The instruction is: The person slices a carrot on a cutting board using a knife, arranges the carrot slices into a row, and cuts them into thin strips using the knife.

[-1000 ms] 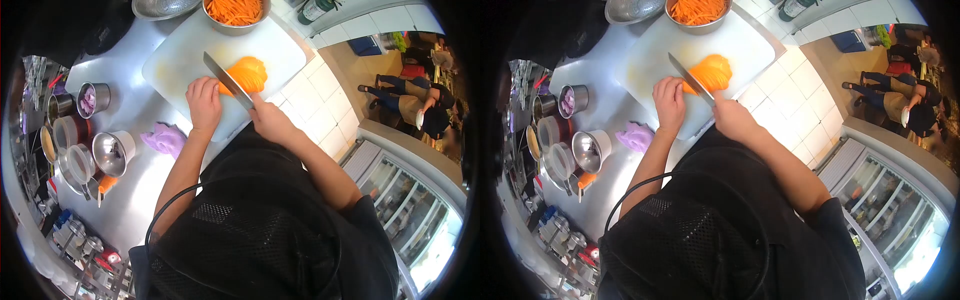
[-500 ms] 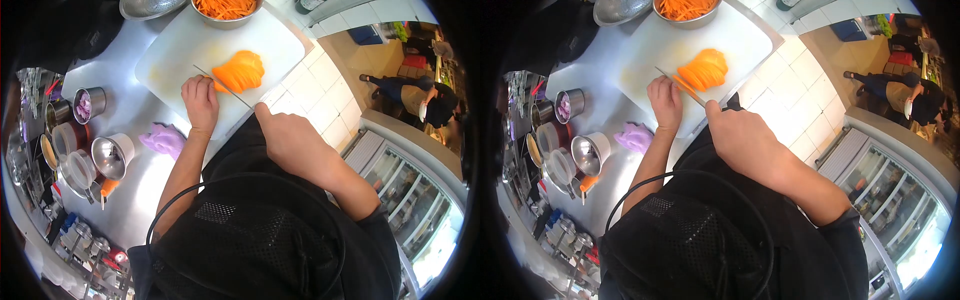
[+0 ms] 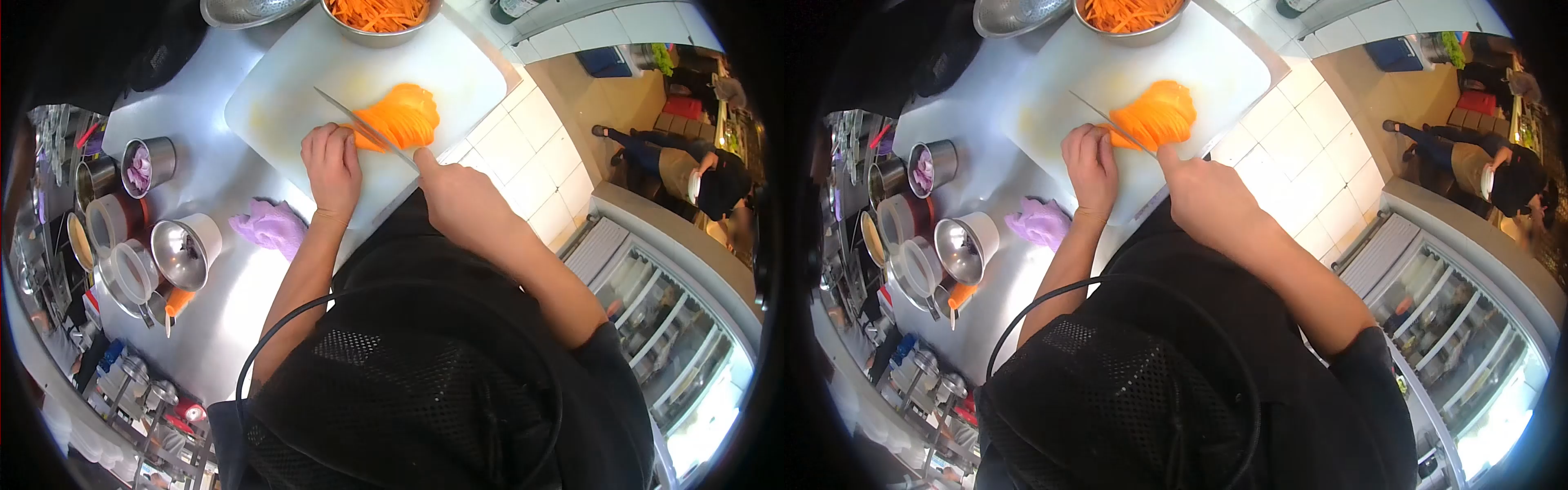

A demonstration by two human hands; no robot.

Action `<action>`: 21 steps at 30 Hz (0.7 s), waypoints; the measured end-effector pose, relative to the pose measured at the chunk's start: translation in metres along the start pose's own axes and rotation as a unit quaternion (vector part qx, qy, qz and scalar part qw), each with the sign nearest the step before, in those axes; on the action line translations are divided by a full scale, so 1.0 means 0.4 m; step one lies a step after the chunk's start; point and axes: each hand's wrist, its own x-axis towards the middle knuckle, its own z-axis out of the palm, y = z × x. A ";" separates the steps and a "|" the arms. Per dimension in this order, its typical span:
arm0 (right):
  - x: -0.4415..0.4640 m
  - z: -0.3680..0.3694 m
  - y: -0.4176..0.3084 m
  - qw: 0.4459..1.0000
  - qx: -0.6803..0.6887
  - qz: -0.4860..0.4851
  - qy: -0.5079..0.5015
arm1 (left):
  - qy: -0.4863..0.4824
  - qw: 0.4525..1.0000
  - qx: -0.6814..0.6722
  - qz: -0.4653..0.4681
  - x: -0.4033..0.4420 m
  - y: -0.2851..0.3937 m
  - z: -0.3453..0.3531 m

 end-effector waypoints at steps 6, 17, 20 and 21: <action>-0.067 -0.077 -0.064 0.999 -0.016 -0.008 -0.040 | 0.019 1.000 -0.008 0.006 0.007 0.009 -0.003; 0.047 0.136 0.077 0.999 0.035 0.010 0.026 | 0.009 1.000 -0.007 0.005 -0.002 0.002 0.002; 0.034 0.076 0.075 0.997 0.059 -0.017 0.041 | 0.017 1.000 -0.024 -0.003 0.006 -0.001 0.006; 0.026 0.051 0.058 0.998 0.046 -0.033 0.039 | 0.018 1.000 -0.015 0.001 0.007 0.000 0.004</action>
